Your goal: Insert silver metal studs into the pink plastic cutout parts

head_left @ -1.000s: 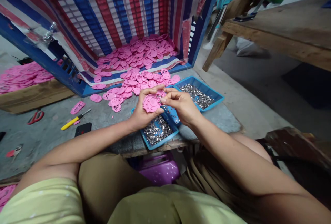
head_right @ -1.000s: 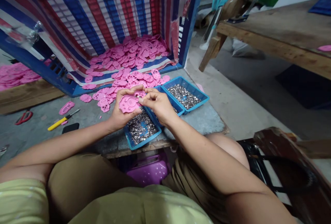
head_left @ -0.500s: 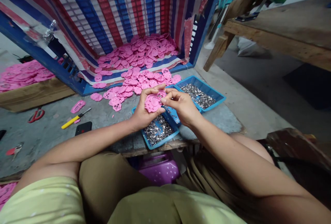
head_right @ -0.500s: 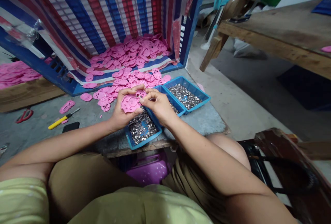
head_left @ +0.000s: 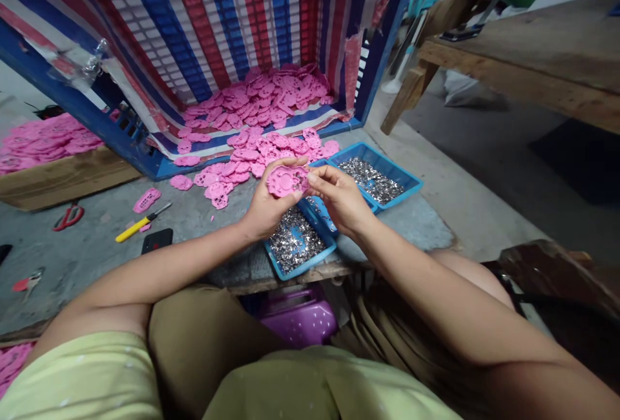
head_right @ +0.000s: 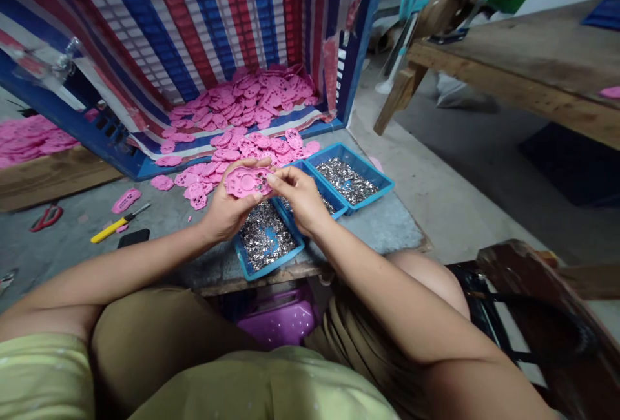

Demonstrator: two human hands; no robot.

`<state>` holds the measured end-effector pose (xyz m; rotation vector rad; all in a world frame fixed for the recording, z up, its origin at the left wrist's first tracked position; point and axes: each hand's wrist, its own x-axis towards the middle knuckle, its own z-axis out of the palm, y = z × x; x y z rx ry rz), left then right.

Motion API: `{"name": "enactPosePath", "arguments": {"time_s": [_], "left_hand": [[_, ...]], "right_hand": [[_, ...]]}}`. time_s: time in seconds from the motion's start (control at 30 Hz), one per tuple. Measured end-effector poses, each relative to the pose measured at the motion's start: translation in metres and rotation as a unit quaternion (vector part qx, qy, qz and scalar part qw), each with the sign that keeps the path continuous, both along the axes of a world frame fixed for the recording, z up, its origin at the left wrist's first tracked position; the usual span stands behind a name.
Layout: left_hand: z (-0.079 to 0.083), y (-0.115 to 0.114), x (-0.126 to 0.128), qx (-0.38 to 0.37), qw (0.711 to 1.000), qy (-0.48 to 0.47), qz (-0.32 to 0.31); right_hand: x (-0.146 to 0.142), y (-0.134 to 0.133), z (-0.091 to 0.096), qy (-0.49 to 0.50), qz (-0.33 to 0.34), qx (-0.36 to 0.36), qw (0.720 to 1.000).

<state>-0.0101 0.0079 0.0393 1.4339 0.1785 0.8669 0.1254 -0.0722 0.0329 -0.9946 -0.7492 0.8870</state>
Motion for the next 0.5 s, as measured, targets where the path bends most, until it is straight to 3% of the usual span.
{"name": "enactPosePath", "arguments": {"time_s": [0.17,0.5], "left_hand": [[0.010,-0.004,0.000,-0.154,0.987,0.025,-0.037],[0.013,0.001,-0.001,-0.218,0.974,0.042,-0.033]], "right_hand": [[0.003,0.000,-0.001,0.005,-0.007,-0.007,1.000],[0.000,-0.001,-0.002,-0.039,-0.019,-0.007,0.999]]}}
